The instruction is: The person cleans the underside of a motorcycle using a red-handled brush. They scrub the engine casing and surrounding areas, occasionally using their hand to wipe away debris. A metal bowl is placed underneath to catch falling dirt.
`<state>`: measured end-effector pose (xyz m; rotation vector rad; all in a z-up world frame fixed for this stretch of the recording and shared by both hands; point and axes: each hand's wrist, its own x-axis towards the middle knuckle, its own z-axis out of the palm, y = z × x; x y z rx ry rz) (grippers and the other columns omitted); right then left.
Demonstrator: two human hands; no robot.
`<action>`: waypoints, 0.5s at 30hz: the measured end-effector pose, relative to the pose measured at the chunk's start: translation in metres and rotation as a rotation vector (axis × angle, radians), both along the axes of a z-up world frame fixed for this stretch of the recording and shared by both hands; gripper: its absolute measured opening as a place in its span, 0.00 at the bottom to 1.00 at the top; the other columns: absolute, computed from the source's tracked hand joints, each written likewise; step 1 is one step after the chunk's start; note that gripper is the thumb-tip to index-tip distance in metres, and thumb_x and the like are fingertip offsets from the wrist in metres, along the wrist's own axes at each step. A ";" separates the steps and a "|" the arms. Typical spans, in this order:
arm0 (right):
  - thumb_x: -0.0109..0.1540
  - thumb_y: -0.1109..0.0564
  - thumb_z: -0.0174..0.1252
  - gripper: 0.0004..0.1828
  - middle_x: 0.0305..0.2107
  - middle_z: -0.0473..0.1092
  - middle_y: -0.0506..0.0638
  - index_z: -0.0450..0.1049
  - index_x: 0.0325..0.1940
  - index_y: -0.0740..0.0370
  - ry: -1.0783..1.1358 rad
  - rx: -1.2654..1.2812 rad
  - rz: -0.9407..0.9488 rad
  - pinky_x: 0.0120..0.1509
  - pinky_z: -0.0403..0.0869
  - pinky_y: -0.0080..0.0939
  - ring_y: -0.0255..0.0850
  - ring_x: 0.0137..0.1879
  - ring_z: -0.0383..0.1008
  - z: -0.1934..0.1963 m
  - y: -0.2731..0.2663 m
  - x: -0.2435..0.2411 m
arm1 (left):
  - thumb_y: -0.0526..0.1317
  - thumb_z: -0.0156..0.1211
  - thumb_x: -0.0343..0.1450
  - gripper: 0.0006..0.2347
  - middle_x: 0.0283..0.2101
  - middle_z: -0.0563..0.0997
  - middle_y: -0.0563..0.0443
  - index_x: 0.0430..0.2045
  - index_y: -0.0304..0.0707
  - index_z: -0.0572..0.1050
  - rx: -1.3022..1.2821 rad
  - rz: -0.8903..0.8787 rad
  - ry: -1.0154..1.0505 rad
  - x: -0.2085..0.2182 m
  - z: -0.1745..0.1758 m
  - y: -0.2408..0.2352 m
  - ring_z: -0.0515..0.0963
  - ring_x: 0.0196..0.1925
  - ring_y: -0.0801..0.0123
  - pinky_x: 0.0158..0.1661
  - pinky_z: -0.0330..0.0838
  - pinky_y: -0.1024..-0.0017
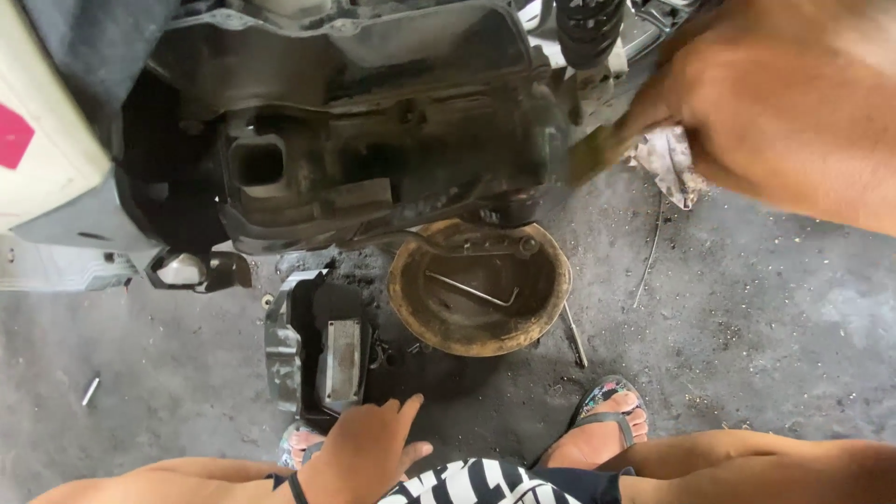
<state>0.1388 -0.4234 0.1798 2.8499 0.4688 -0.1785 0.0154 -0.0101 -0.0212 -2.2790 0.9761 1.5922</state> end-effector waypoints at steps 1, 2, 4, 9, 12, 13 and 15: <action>0.50 0.68 0.52 0.46 0.39 0.81 0.29 0.77 0.49 0.04 -0.003 -0.001 0.001 0.36 0.77 0.37 0.29 0.49 0.81 0.009 0.011 0.000 | 0.61 0.42 0.80 0.30 0.40 0.76 0.46 0.73 0.44 0.50 -0.001 0.001 -0.003 0.000 0.001 -0.001 0.75 0.30 0.54 0.27 0.68 0.62; 0.53 0.71 0.52 0.43 0.38 0.81 0.37 0.78 0.55 0.18 -0.017 0.176 0.195 0.30 0.77 0.39 0.33 0.43 0.83 0.018 0.022 0.000 | 0.61 0.42 0.80 0.31 0.40 0.77 0.46 0.73 0.43 0.50 -0.026 0.025 -0.012 0.000 0.002 -0.002 0.76 0.31 0.55 0.29 0.69 0.62; 0.56 0.74 0.51 0.41 0.38 0.83 0.45 0.81 0.60 0.32 -0.047 0.360 0.376 0.23 0.77 0.42 0.37 0.37 0.85 0.015 0.037 0.007 | 0.60 0.43 0.80 0.31 0.40 0.77 0.46 0.73 0.42 0.50 -0.049 0.039 -0.026 0.003 0.004 -0.004 0.77 0.32 0.56 0.30 0.69 0.62; 0.60 0.59 0.60 0.22 0.24 0.69 0.39 0.79 0.58 0.44 -0.667 0.234 0.705 0.22 0.69 0.38 0.36 0.26 0.71 -0.041 0.083 0.037 | 0.59 0.45 0.79 0.30 0.38 0.75 0.48 0.73 0.44 0.50 -0.021 0.115 0.028 0.005 0.011 -0.016 0.75 0.33 0.56 0.32 0.69 0.61; 0.62 0.58 0.59 0.21 0.18 0.73 0.46 0.76 0.60 0.53 -0.262 0.150 0.597 0.16 0.76 0.48 0.47 0.18 0.77 -0.048 0.105 0.050 | 0.61 0.39 0.80 0.31 0.46 0.75 0.47 0.75 0.48 0.45 0.086 0.120 0.063 0.008 0.020 -0.022 0.77 0.38 0.55 0.41 0.70 0.61; 0.62 0.58 0.59 0.21 0.18 0.73 0.46 0.76 0.60 0.53 -0.262 0.151 0.592 0.16 0.76 0.48 0.47 0.18 0.77 -0.047 0.092 0.046 | 0.61 0.39 0.80 0.31 0.46 0.75 0.47 0.75 0.48 0.45 0.088 0.115 0.063 0.009 0.024 -0.024 0.77 0.38 0.55 0.41 0.70 0.61; 0.70 0.59 0.49 0.23 0.10 0.63 0.45 0.72 0.20 0.52 0.055 0.161 0.461 0.23 0.68 0.41 0.39 0.17 0.67 -0.043 0.071 0.043 | 0.60 0.41 0.80 0.30 0.49 0.73 0.48 0.76 0.53 0.43 0.162 0.148 0.088 0.010 0.033 -0.025 0.76 0.43 0.55 0.37 0.70 0.61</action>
